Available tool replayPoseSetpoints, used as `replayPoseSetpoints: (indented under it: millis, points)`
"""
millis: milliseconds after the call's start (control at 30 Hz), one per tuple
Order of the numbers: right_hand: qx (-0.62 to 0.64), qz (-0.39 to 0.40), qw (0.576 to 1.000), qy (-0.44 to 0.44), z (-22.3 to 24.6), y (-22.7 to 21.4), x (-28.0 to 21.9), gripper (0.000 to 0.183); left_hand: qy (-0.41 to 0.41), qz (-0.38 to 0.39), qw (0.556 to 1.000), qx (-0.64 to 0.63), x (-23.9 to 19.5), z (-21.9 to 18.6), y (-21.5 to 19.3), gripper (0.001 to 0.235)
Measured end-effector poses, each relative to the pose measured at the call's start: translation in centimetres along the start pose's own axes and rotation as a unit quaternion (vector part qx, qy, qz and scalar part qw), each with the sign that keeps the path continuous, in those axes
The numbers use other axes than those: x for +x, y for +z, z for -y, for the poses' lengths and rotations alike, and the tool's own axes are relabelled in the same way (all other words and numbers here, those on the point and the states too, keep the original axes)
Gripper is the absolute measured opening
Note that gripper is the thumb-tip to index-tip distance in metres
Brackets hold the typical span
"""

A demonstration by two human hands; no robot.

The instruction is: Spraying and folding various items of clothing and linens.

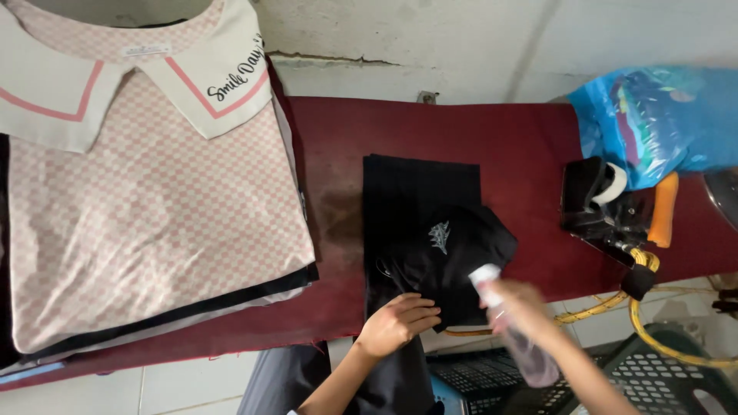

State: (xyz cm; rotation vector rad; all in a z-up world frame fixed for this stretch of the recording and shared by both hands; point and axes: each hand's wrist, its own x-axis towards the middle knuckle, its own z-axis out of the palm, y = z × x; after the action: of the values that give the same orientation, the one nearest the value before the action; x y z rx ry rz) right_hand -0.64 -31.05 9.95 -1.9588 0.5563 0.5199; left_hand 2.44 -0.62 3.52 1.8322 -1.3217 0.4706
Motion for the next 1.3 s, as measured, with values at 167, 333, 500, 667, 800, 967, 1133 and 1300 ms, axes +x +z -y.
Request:
replayPoseSetpoints:
  millis: [167,333,500,667,800,967,1133,1300]
  points:
    - [0.165,-0.117,0.979,-0.005,5.3,-6.5,1.5,0.049,-0.001,-0.007,1.000,-0.016,-0.2,-0.2,0.1,0.032]
    - [0.154,-0.059,0.983,-0.086,9.8,-8.4,6.1,0.055,0.001,0.000,1.000,-0.007,0.2,-0.3,-0.2,0.032]
    - [0.153,-0.197,0.962,-0.109,9.9,-11.0,12.2,0.061,0.013,0.001,1.000,0.006,0.7,-0.3,-0.4,0.032]
    - [-0.293,-0.377,0.745,-0.465,4.8,-12.6,15.6,0.077,0.000,0.016,1.000,0.004,1.6,0.0,-0.7,0.032]
    - [-0.456,-0.272,0.758,-0.379,8.1,-8.9,8.1,0.070,-0.017,0.011,0.999,-0.034,2.4,0.6,-0.2,0.029]
    - [-0.460,-0.196,0.689,-0.525,6.6,-9.2,8.2,0.068,-0.140,-0.027,0.969,-0.200,6.0,1.9,-1.6,0.022]
    - [-0.070,-0.177,0.893,-0.408,2.5,-12.0,18.2,0.029,-0.283,-0.231,0.901,-0.235,12.3,10.3,-2.0,0.019]
    - [-0.090,-0.343,0.891,-0.283,9.1,-7.2,19.4,0.030,-0.366,-0.349,0.834,-0.222,11.3,22.3,0.7,0.051]
